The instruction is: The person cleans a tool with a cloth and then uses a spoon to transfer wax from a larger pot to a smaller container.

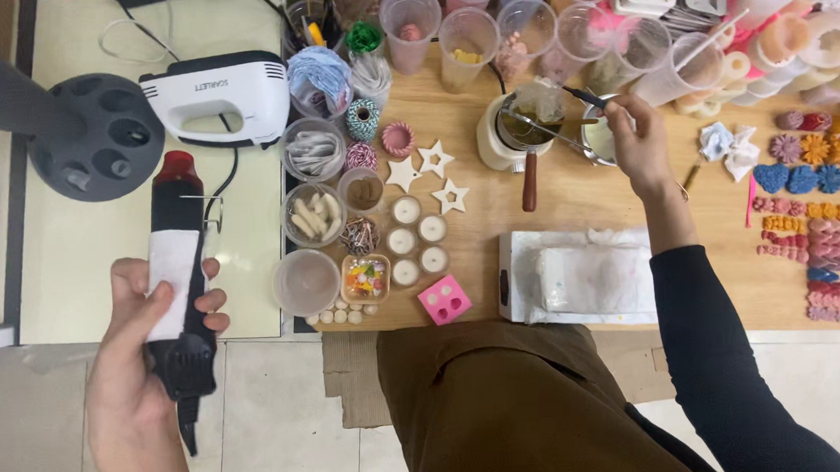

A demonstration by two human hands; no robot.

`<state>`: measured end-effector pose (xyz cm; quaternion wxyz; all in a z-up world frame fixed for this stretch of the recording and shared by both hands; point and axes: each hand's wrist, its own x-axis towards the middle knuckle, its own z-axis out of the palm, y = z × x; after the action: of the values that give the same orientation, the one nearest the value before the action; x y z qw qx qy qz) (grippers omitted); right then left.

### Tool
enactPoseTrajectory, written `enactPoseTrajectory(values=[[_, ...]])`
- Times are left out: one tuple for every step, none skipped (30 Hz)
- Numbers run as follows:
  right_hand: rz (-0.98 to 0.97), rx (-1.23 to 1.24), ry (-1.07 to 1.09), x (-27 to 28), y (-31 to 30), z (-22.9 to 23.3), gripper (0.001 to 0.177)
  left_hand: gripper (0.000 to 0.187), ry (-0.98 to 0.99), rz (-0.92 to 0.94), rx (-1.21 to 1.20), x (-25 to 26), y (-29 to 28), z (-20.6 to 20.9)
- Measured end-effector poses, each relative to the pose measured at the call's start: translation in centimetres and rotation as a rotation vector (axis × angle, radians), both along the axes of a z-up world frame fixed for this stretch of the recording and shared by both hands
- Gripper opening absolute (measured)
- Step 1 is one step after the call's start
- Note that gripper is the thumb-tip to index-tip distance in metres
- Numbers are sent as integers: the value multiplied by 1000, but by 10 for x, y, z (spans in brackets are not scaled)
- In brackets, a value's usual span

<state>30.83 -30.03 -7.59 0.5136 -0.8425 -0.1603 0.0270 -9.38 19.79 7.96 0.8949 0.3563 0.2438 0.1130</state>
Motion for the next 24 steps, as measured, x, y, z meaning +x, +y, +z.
enactPoseTrajectory(values=[[-11, 0, -1, -2, 1, 1, 19, 27, -1, -11, 0, 1, -7, 6], [-29, 13, 36, -2, 3, 1, 19, 29, 12, -50, 27, 4, -15, 12], [-47, 26, 74, -3, 5, 1, 20, 35, 25, -89, 54, 8, -23, 18], [-52, 28, 76, -4, 6, 2, 20, 35, 26, -94, 56, 11, -30, 27], [-61, 30, 73, -6, 6, 3, 20, 52, -81, -215, -15, 15, -37, 36], [-71, 32, 68, -7, 7, 4, 20, 70, -190, -336, -86, 20, -46, 41], [-76, 35, 68, -9, 8, 4, 20, 70, -191, -341, -84, 28, -58, 44], [-100, 27, 78, -10, 9, 5, 20, 82, -92, -418, -70, 37, -71, 46], [-124, 20, 88, -12, 11, 6, 21, 95, 7, -494, -55, 45, -82, 48], [-131, 22, 87, -14, 12, 7, 21, 95, 7, -501, -53, 53, -91, 50], [-123, 12, 59, -15, 14, 8, 20, 97, -17, -558, -124, 62, -98, 52], [-118, 4, 31, -17, 17, 9, 20, 99, -41, -616, -195, 71, -105, 53], [-127, 9, 30, -19, 20, 10, 20, 99, -40, -625, -191, 79, -111, 55], [-140, 6, 43, -23, 22, 10, 20, 102, -48, -691, -188, 87, -116, 56], [-153, 4, 55, -26, 24, 11, 21, 105, -56, -756, -186, 95, -122, 57], [-164, 8, 59, -29, 26, 12, 21, 105, -50, -767, -184, 104, -127, 57], [-163, 21, 60, -31, 27, 13, 21, 104, -54, -799, -149, 113, -133, 56], [-161, 34, 59, -34, 28, 14, 21, 104, -59, -830, -113, 122, -137, 54], [-172, 38, 62, -37, 30, 16, 21, 104, -55, -841, -110, 131, -142, 52], [-165, 2, -48, -39, 32, 18, 19, 105, -39, -862, -165, 142, -146, 49], [-156, -35, -157, -40, 33, 21, 18, 106, -21, -882, -220, 150, -149, 47], [-165, -32, -154, -42, 34, 23, 18, 106, -17, -890, -218, 155, -151, 46], [-171, -63, -221, -44, 35, 24, 17, 105, -54, -905, -229, 160, -153, 44], [-178, -98, -289, -44, 35, 26, 16, 105, -93, -923, -243, 165, -155, 42]])
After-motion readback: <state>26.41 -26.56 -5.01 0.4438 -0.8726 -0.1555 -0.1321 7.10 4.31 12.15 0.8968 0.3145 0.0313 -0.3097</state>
